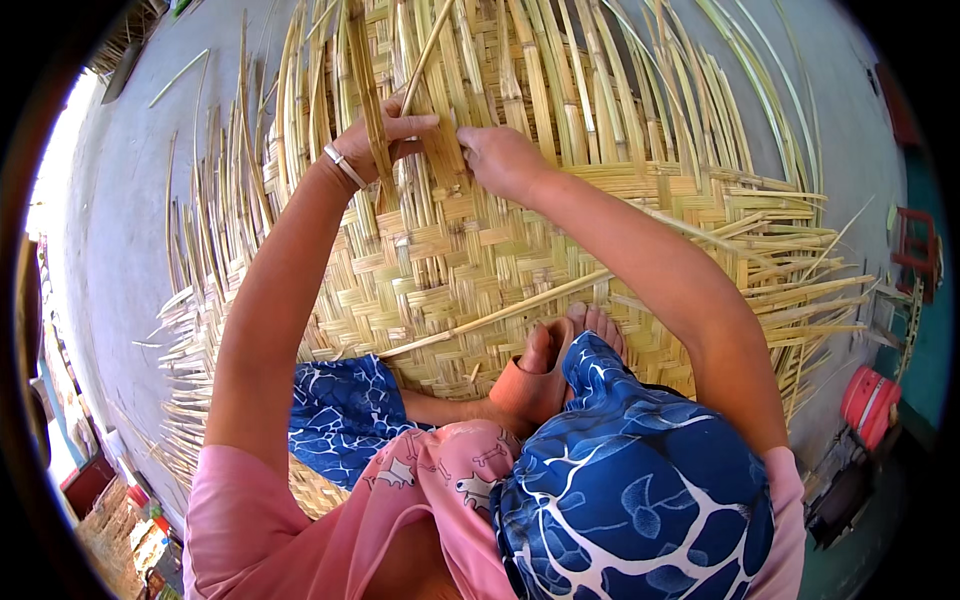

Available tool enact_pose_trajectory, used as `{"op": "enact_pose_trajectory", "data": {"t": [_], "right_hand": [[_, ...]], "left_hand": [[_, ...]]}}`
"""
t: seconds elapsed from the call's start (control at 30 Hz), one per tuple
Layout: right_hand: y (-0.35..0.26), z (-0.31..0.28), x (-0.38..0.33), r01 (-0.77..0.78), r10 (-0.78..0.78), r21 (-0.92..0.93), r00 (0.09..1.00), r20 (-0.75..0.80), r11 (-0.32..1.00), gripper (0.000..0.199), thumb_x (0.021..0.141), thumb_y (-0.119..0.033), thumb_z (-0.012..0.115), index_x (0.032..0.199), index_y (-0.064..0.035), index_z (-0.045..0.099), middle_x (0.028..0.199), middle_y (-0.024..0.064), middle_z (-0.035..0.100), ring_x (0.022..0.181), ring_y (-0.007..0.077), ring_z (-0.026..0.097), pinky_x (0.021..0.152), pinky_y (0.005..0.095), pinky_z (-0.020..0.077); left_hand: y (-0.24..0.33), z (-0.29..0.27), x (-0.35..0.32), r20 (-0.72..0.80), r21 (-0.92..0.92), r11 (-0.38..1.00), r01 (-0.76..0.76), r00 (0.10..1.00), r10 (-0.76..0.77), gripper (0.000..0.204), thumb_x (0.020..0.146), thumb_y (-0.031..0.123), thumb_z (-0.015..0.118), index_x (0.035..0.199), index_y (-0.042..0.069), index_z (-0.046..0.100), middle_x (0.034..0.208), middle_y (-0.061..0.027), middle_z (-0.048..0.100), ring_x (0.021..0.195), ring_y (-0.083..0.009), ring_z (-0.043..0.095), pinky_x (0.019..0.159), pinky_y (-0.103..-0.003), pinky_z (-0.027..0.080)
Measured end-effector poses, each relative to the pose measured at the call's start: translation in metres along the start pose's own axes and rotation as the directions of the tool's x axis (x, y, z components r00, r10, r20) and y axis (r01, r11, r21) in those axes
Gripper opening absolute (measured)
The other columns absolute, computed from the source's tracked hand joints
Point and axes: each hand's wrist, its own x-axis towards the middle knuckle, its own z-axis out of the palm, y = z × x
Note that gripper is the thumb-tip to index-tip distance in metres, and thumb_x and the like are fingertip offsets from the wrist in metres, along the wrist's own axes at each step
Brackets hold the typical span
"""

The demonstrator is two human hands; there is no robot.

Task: The person sits on the floor and weaves a large flat mat using dried palm leaves. They interlace the leaves by hand, pulling and tucking them into the existing weave to expand the mat's surface.

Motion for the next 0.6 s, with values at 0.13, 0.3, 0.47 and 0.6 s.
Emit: {"op": "enact_pose_trajectory", "data": {"t": [0.13,0.3,0.47,0.6], "right_hand": [[-0.004,-0.015,0.009,-0.31,0.223,0.302,0.93,0.291,0.901,0.016,0.094,-0.014,0.047,0.098,0.0017,0.051,0.082,0.0108,0.064,0.061,0.0125,0.062,0.053,0.0265,0.0498],[-0.004,-0.02,0.019,-0.399,0.257,0.34,0.883,0.392,0.852,0.016,0.096,-0.015,0.044,0.097,0.0011,0.048,0.082,0.0102,0.064,0.06,0.0105,0.061,0.049,0.022,0.0479],[-0.013,-0.031,0.024,-0.407,0.323,0.117,0.844,0.428,0.906,0.02,0.096,-0.017,0.044,0.095,0.0014,0.05,0.079,0.0111,0.064,0.057,0.0142,0.061,0.046,0.0261,0.0489],[-0.026,-0.038,0.018,-0.409,0.39,-0.042,0.827,0.405,0.912,0.026,0.095,-0.022,0.048,0.1,0.0022,0.054,0.077,0.0099,0.064,0.06,0.0174,0.064,0.05,0.0302,0.0516]], "left_hand": [[0.0,-0.011,-0.014,-0.258,-0.429,0.865,-0.26,0.953,0.159,0.036,0.083,0.015,0.066,0.117,0.009,0.054,0.092,-0.0014,0.064,0.084,-0.0131,0.062,0.075,-0.035,0.054],[-0.016,-0.064,-0.049,-0.581,-0.52,0.661,-0.541,0.791,0.191,0.035,0.082,0.006,0.064,0.116,0.013,0.058,0.091,-0.0031,0.061,0.089,-0.0182,0.056,0.087,-0.045,0.042],[-0.028,-0.061,-0.094,-0.664,-0.154,0.844,-0.514,0.687,0.297,0.02,0.087,-0.002,0.054,0.106,0.0,0.061,0.104,-0.0092,0.062,0.089,-0.0161,0.061,0.079,-0.03,0.054],[-0.027,-0.045,-0.115,-0.689,0.188,0.843,-0.504,0.544,0.479,0.016,0.086,-0.004,0.055,0.097,0.0,0.065,0.092,-0.0064,0.066,0.083,-0.0152,0.062,0.076,-0.026,0.052]]}}
